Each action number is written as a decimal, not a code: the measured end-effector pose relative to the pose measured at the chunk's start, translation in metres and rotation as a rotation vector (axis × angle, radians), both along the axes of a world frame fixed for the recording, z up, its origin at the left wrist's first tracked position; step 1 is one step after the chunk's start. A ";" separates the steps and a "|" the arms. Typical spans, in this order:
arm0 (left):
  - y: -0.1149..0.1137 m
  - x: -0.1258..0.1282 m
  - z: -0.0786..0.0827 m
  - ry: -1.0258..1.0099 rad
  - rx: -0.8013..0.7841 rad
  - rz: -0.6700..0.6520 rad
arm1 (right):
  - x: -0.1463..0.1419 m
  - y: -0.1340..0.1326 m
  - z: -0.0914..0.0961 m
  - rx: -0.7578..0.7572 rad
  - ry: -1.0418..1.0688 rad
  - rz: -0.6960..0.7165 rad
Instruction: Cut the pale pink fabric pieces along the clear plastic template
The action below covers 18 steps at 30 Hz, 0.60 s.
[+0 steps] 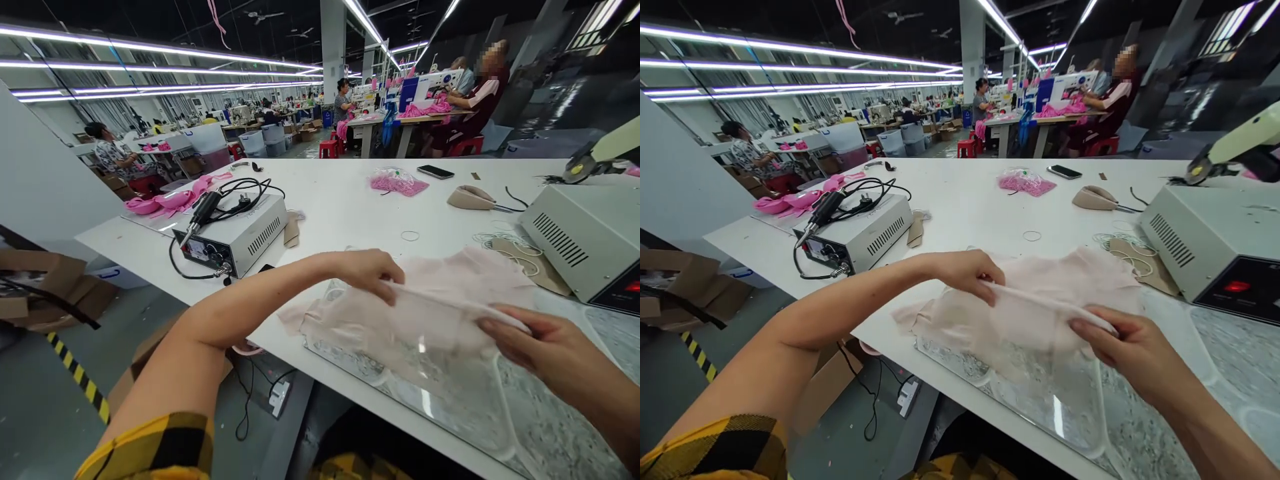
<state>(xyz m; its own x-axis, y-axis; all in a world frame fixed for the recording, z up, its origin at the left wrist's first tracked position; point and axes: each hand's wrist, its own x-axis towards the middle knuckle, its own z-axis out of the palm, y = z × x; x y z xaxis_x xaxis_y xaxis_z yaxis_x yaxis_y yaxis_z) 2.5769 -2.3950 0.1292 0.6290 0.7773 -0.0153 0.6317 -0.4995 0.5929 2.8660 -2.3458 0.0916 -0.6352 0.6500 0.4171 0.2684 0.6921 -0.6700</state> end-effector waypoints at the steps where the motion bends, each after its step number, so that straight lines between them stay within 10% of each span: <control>1: -0.004 -0.013 -0.004 0.048 0.092 0.099 | -0.013 0.000 0.002 0.130 0.000 0.047; 5: -0.040 -0.053 -0.033 0.351 0.452 0.302 | -0.050 -0.008 -0.015 0.417 0.067 0.225; 11: -0.107 -0.064 -0.104 0.542 0.486 0.076 | -0.049 -0.034 -0.062 0.531 -0.172 0.549; 18: -0.120 -0.056 -0.100 0.349 0.539 0.074 | -0.042 -0.033 -0.062 0.511 -0.256 0.588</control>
